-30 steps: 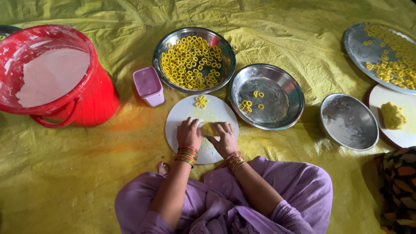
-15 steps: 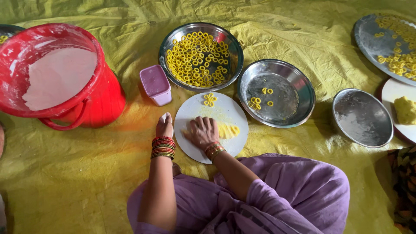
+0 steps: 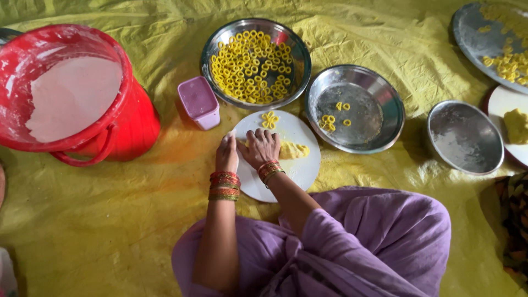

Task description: The person kneads and rolls yellow dough on a white board, then shapes small pieces into ring-like forms and places them into a metal tray. The person repeatedly takes small portions of dough, rolls them between the palms, and arranges the finished rings in the tray.

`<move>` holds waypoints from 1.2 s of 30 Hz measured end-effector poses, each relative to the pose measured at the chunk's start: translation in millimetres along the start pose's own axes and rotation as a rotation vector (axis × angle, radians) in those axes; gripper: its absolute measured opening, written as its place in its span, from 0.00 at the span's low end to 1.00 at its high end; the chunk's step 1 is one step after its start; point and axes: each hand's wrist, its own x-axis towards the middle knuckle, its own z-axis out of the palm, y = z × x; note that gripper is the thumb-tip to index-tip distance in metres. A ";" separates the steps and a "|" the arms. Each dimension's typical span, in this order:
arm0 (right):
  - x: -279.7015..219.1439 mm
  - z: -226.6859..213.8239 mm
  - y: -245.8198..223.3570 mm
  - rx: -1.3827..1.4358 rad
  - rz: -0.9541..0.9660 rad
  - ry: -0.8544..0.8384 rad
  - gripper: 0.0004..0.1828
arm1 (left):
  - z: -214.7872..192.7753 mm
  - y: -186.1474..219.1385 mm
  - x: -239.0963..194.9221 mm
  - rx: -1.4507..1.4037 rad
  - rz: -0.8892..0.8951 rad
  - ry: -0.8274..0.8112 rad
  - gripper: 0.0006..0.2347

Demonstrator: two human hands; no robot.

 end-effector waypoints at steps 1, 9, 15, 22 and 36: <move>-11.2 -1.5 2.1 -0.007 -0.011 -0.049 0.25 | 0.2 3.2 -2.3 0.041 -0.018 -0.011 0.25; -132.0 -14.9 13.2 0.079 -0.361 0.006 0.34 | -4.8 20.7 -5.6 0.373 -0.153 -0.006 0.29; -97.7 -38.4 42.8 -0.084 -0.135 0.384 0.35 | -2.0 7.1 -2.8 0.275 -0.095 -0.014 0.30; -40.5 -35.7 46.0 -0.050 0.136 0.007 0.26 | 4.2 16.3 -4.0 0.445 -0.181 -0.051 0.30; 23.1 -72.1 66.5 0.016 0.351 -0.407 0.45 | 17.7 -3.7 2.3 0.195 -0.053 -0.034 0.32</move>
